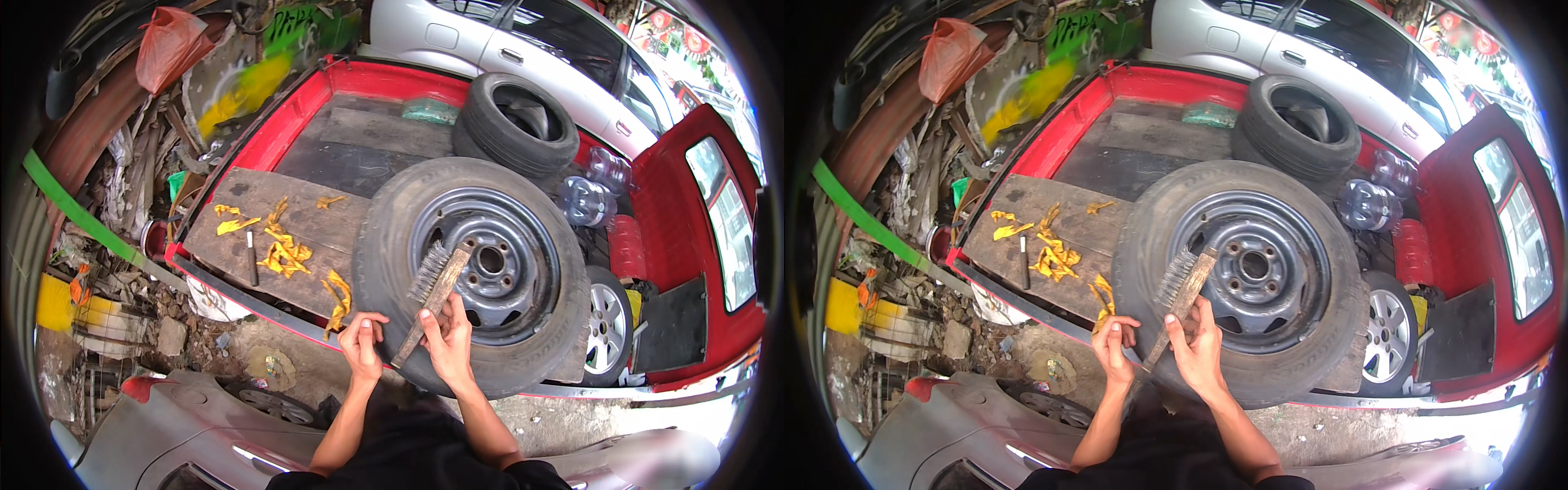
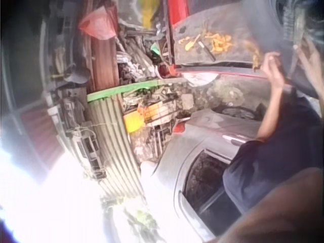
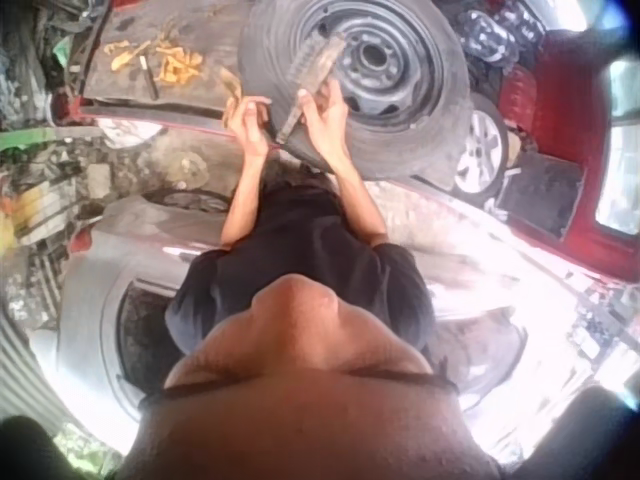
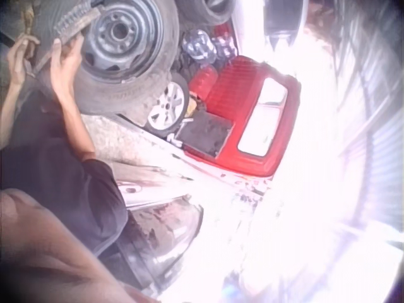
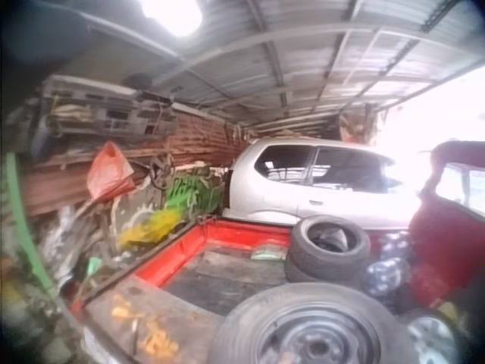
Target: The person cleans the center hub of a car wheel using a small metal tool and a piece of wood. They scrape and rub the hub area repeatedly to remove dirt and grime.
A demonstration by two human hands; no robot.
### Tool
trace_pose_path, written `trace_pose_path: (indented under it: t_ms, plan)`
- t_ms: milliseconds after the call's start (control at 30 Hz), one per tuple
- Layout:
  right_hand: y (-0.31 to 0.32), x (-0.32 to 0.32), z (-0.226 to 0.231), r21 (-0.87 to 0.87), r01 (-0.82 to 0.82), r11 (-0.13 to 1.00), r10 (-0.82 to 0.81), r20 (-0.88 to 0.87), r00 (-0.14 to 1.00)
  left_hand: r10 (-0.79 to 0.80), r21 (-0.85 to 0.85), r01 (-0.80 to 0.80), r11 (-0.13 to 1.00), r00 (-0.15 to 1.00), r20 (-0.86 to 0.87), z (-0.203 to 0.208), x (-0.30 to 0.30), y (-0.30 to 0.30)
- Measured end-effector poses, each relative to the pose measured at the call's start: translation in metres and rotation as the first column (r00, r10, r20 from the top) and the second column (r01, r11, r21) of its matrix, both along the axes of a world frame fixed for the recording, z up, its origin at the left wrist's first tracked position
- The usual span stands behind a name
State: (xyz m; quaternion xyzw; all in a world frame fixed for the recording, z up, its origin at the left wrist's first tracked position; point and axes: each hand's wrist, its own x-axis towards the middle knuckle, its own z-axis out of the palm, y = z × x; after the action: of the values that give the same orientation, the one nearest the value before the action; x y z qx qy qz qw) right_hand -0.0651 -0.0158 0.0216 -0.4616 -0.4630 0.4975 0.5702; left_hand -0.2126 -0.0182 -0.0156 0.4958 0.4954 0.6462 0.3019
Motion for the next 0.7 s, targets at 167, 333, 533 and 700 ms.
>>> trace_pose_path:
  t_ms: [167,333,533,700]
  plan:
    - [-0.005,0.041,-0.018,0.030,0.143,0.989,-0.144,0.062,0.988,0.080,0.010,-0.079,0.997,0.988,-0.129,0.006,0.017,0.008]
    - [-0.003,0.079,-0.017,-0.017,0.245,0.969,-0.235,0.225,0.946,0.032,-0.026,-0.038,0.999,0.981,-0.193,0.011,0.024,0.018]
    - [0.005,0.103,0.008,-0.238,0.356,0.904,-0.224,0.446,0.866,-0.073,-0.016,0.072,0.997,0.925,-0.372,0.020,0.028,0.030]
    - [0.008,0.110,0.025,-0.054,0.225,0.973,-0.113,0.736,0.667,-0.196,-0.077,0.180,0.981,0.891,-0.410,0.032,0.029,0.040]
